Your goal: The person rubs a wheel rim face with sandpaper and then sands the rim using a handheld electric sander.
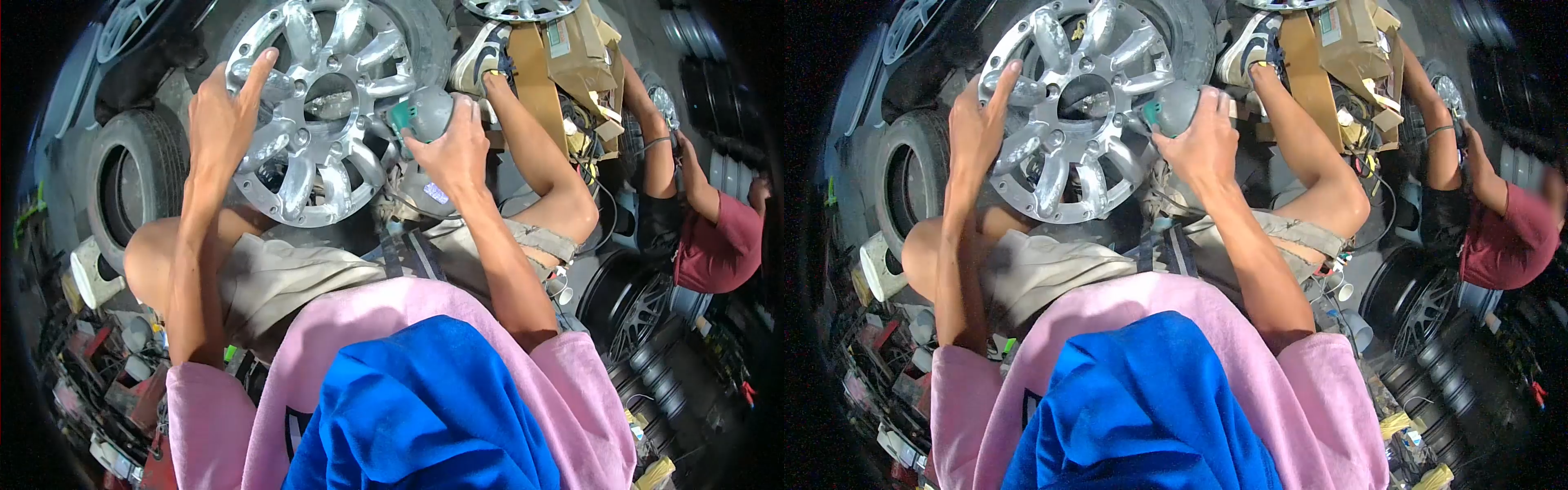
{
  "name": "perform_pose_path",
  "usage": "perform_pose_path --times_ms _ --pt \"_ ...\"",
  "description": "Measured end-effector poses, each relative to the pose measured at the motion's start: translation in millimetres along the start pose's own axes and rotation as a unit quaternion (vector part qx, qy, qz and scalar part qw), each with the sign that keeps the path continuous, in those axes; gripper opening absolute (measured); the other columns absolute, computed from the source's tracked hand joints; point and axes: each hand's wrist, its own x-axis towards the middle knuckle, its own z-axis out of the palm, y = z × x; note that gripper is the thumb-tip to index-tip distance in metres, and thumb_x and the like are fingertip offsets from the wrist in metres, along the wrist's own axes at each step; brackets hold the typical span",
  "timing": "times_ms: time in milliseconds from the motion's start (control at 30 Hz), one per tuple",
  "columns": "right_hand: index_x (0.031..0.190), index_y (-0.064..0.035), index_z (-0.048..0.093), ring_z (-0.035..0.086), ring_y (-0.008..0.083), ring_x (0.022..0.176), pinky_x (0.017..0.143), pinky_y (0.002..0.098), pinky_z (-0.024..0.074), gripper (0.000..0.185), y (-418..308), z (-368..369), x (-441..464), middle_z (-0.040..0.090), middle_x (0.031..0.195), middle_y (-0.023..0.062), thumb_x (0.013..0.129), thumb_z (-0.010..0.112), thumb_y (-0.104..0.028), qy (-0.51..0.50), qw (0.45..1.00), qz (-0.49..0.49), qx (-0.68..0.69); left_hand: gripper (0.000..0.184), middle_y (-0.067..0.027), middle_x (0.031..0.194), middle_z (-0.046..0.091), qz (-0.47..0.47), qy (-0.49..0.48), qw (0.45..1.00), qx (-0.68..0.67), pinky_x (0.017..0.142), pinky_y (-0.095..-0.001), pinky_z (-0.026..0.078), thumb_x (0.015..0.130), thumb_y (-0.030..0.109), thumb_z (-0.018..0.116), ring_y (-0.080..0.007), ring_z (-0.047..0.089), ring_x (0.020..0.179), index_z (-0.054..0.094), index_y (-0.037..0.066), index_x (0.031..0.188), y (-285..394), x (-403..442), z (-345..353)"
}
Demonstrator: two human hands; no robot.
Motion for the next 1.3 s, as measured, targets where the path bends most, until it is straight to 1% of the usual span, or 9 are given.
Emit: perform_pose_path --times_ms 200,267,333,500,600,733,1000,1100,1300 --pt "0.128 0.0040 0.049 0.060 0.0438 0.110 0.091 0.0493 0.0531 0.080 -3.2 0.3 -18.2 0.058 0.121 0.0231 0.067 0.089 -0.029 -0.003 0.996 -0.074 0.051 0.068 -0.0282 0.094 0.073 -0.009 -0.020 1.000 0.010 0.090 -0.0475 0.052 0.093 0.060 0.065 -0.0439 0.071 0.097 0.072 -0.007 0.106 -3.2 14.1 1.3" --pt "0.130 -0.0006 0.047 0.063 0.0462 0.103 0.084 0.0522 0.0566 0.078 4.8 -1.3 -20.7 0.054 0.123 0.0233 0.068 0.089 -0.025 -0.004 0.997 -0.068 0.042 0.065 -0.0240 0.100 0.075 -0.004 -0.013 0.999 0.040 0.091 -0.0397 0.052 0.096 0.059 0.063 -0.0333 0.072 0.100 0.072 -0.003 0.115 -6.4 15.7 3.9" --pt "0.129 -0.0011 0.047 0.063 0.0463 0.104 0.085 0.0521 0.0564 0.077 13.4 -0.4 -22.5 0.054 0.122 0.0231 0.068 0.088 -0.025 0.055 0.996 -0.044 0.050 0.065 -0.0238 0.099 0.075 0.000 -0.004 0.999 0.040 0.090 -0.0402 0.052 0.095 0.059 0.063 -0.0336 0.073 0.098 0.073 -0.003 0.113 -5.8 14.9 5.6" --pt "0.127 0.0019 0.050 0.062 0.0420 0.106 0.089 0.0489 0.0537 0.076 -6.3 0.7 -15.6 0.057 0.119 0.0212 0.068 0.089 -0.027 0.024 0.998 -0.024 0.048 0.064 -0.0238 0.095 0.075 -0.007 -0.026 0.999 0.038 0.087 -0.0413 0.053 0.095 0.058 0.064 -0.0335 0.073 0.093 0.073 -0.003 0.111 0.0 18.5 3.4" --pt "0.127 0.0012 0.050 0.062 0.0420 0.105 0.087 0.0492 0.0543 0.077 -18.7 11.1 -11.5 0.056 0.120 0.0212 0.068 0.089 -0.028 0.020 0.996 -0.082 0.024 0.064 -0.0236 0.094 0.075 -0.017 -0.025 0.998 0.061 0.087 -0.0416 0.053 0.095 0.059 0.064 -0.0330 0.073 0.094 0.073 -0.003 0.110 -1.1 20.6 2.2" --pt "0.130 -0.0014 0.048 0.065 0.0456 0.101 0.082 0.0533 0.0567 0.078 -4.4 3.5 -21.2 0.054 0.122 0.0242 0.068 0.089 -0.027 0.026 0.997 -0.065 0.037 0.065 -0.0232 0.095 0.075 -0.033 -0.025 0.997 0.058 0.088 -0.0417 0.053 0.095 0.059 0.064 -0.0327 0.073 0.095 0.074 -0.003 0.111 -17.5 25.7 6.6" --pt "0.126 0.0027 0.049 0.062 0.0431 0.106 0.088 0.0501 0.0533 0.078 23.4 3.0 -9.0 0.057 0.117 0.0232 0.066 0.089 -0.028 0.037 0.999 0.001 0.036 0.063 -0.0218 0.102 0.075 -0.026 -0.011 0.999 0.029 0.091 -0.0396 0.051 0.095 0.057 0.064 -0.0311 0.072 0.098 0.073 -0.002 0.114 -5.8 18.8 5.7" --pt "0.124 0.0028 0.051 0.063 0.0425 0.105 0.088 0.0489 0.0535 0.077 15.1 7.1 -0.7 0.059 0.116 0.0233 0.066 0.090 -0.031 0.045 0.998 -0.004 0.054 0.069 -0.0277 0.100 0.074 -0.037 -0.016 0.999 0.019 0.093 -0.0454 0.051 0.092 0.061 0.065 -0.0417 0.071 0.103 0.072 -0.005 0.111 -6.2 22.2 4.5" --pt "0.128 0.0014 0.049 0.063 0.0432 0.103 0.085 0.0496 0.0552 0.081 -8.3 5.4 -11.0 0.057 0.117 0.0239 0.066 0.090 -0.031 0.004 0.997 -0.037 0.070 0.072 -0.0278 0.100 0.073 -0.032 -0.025 0.999 0.024 0.093 -0.0444 0.051 0.091 0.064 0.065 -0.0393 0.071 0.103 0.073 -0.005 0.111 -18.2 29.4 9.2"
